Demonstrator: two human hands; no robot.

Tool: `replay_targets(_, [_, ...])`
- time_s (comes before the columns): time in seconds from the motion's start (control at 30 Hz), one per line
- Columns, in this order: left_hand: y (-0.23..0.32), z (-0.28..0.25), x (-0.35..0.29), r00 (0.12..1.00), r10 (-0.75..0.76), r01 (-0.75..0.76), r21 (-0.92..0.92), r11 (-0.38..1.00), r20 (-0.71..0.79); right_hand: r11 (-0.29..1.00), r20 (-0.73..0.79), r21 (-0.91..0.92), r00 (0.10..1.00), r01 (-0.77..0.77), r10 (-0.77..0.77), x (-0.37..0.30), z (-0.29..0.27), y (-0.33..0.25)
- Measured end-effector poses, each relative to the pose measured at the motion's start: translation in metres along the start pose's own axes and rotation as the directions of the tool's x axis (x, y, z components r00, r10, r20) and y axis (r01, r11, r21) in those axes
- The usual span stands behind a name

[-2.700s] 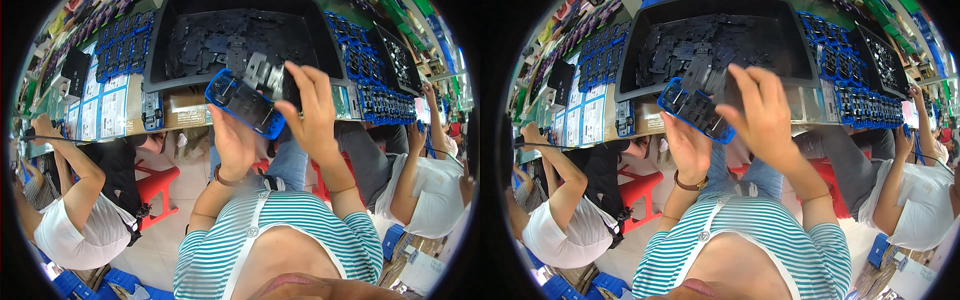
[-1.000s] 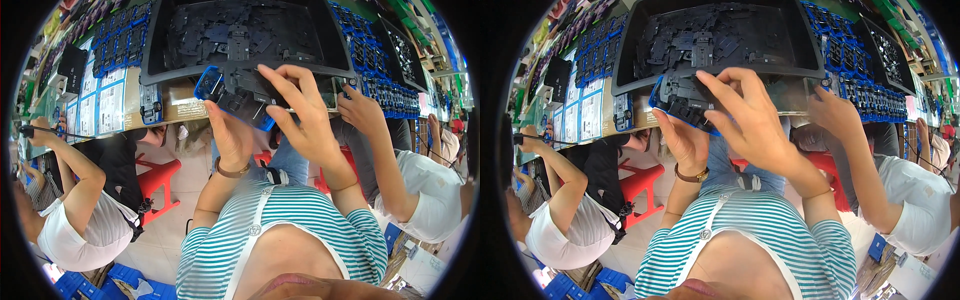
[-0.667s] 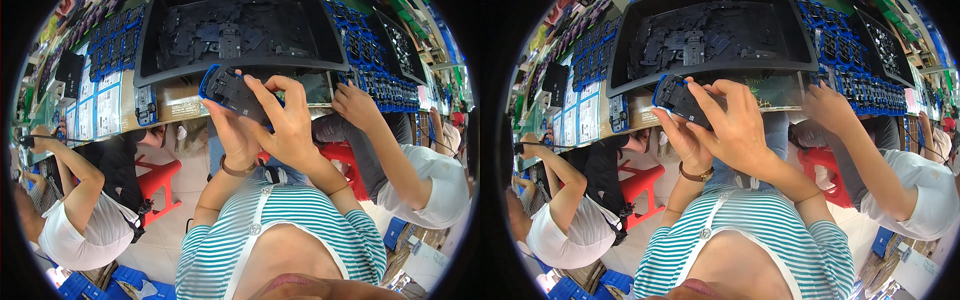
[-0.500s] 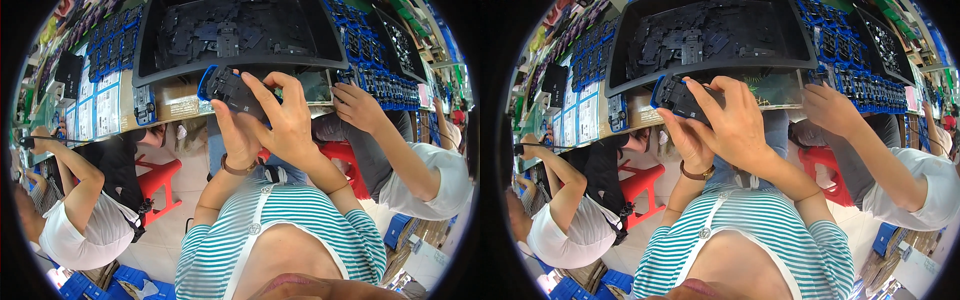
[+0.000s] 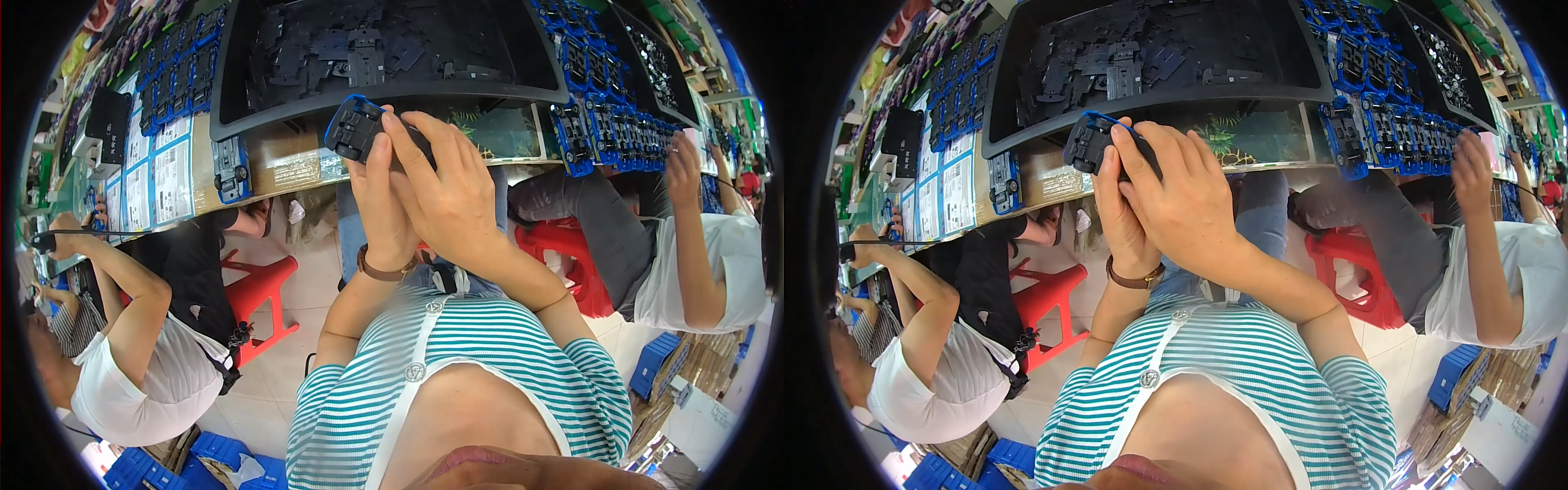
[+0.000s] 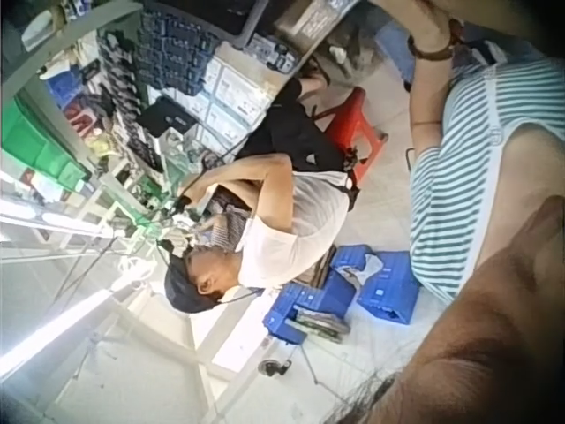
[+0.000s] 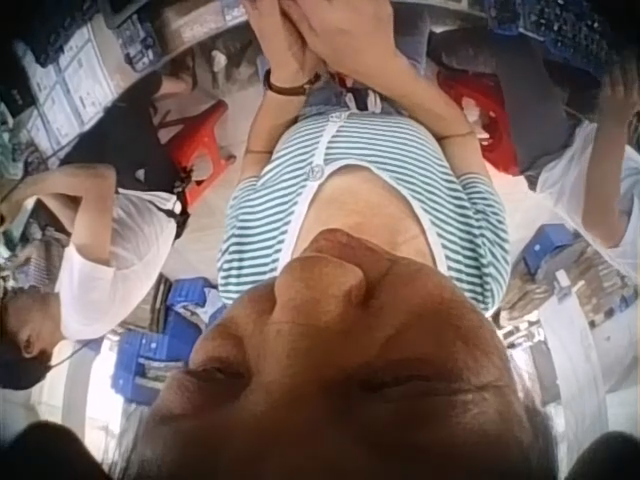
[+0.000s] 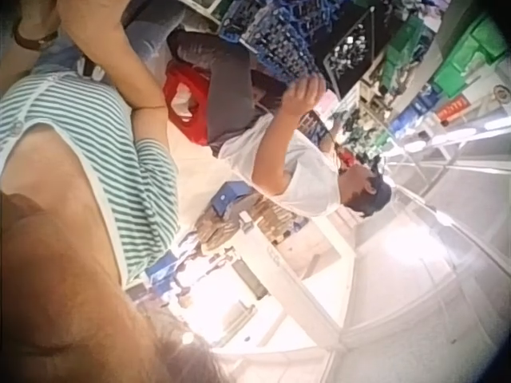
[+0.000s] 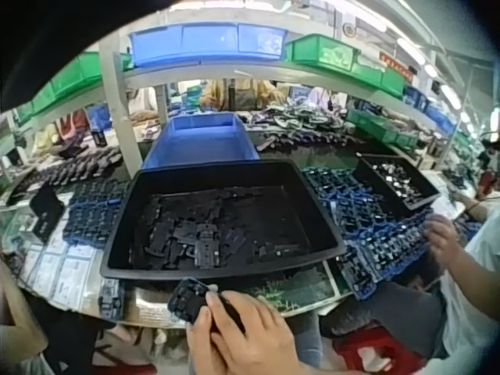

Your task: The person assembles toy cars by taking plastic chassis plates from a tray, fitting them onto toy car bodies, and pressing them into place by hand.

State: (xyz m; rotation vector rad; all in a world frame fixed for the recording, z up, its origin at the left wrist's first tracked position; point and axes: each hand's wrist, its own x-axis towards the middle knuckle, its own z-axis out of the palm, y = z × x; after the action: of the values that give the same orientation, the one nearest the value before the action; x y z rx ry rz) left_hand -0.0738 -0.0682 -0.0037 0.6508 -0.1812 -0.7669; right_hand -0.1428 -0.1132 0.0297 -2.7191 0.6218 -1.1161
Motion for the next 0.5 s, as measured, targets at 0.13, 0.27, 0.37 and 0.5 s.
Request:
replay_targets(0.13, [0.003, 0.000, 0.003, 0.997, 0.072, -0.070, 0.048, 0.996, -0.033, 0.984, 0.099, 0.135, 0.990, -0.114, 0.101, -0.002, 0.001, -0.002])
replay_targets(0.27, [0.004, 0.002, 0.006, 0.994, 0.113, -0.112, 0.088, 0.990, -0.007, 0.997, 0.102, 0.073, 0.995, -0.031, 0.024, 0.003, -0.001, 0.002])
replay_targets(0.37, [0.004, 0.004, 0.007, 0.996, 0.087, -0.088, 0.040, 0.995, 0.012, 0.996, 0.134, 0.073, 0.990, -0.044, 0.034, 0.004, -0.003, 0.004])
replay_targets(0.5, [0.008, 0.005, 0.007, 0.995, 0.102, -0.103, 0.050, 0.993, 0.020, 0.949, 0.134, 0.298, 0.989, -0.102, 0.064, 0.000, -0.004, 0.008])
